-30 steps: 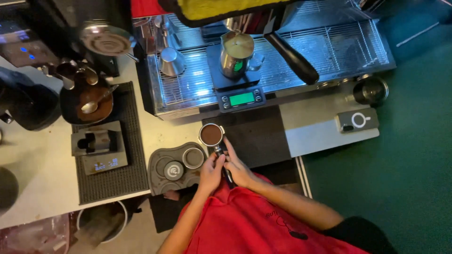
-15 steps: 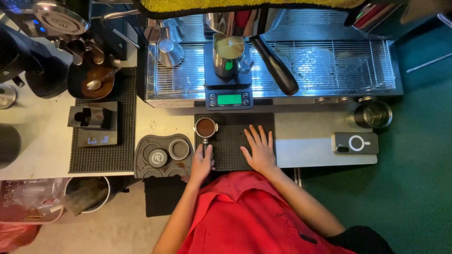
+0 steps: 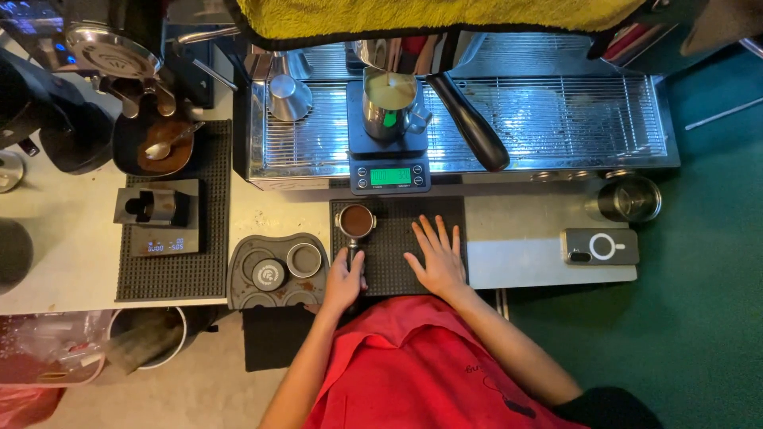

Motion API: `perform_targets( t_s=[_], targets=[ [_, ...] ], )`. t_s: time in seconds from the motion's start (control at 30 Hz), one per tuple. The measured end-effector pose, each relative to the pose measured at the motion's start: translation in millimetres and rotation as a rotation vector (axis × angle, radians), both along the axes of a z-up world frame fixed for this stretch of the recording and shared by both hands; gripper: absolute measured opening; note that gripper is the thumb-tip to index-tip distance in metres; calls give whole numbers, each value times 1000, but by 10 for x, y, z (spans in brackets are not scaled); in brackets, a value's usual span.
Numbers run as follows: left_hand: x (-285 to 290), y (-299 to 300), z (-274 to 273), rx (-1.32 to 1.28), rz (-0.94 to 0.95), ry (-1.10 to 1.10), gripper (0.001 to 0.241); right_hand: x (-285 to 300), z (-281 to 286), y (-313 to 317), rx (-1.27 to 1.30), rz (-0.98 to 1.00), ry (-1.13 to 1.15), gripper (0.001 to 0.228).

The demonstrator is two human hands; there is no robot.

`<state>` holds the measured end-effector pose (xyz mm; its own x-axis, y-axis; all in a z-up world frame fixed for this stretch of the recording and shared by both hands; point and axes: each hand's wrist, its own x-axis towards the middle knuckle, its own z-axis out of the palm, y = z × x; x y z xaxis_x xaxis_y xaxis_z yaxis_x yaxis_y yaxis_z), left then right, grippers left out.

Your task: The person prepares espresso by grinding coffee beans into a portafilter, weighing the grounds on a digital scale, and tamping the coffee. They then insert the portafilter into an espresso machine to brew the shot into a metal pitcher, repeating the process for a second shot.

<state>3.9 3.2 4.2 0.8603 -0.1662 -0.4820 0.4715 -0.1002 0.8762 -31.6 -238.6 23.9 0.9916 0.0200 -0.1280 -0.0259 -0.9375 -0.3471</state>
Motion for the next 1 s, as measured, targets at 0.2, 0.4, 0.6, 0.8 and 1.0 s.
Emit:
perform_targets(
  t_s=[0.2,0.4,0.6,0.8,1.0],
  targets=[
    [32,11,277,30,-52,7,28,5,52,22,-11,-8,-21,67],
    [35,19,131,15,-47,9,24,4,59,18,2,-13,-35,67],
    [54,16,75,-11,-43,33,23,4,64,9,-4,-9,-60,67],
    [60,15,-1,-2,-52,27,24,24,101,12,26,-16,-42,65],
    [24,43,-58,-26,-54,3,23,30,105,10,41,-18,-20,65]
  ],
)
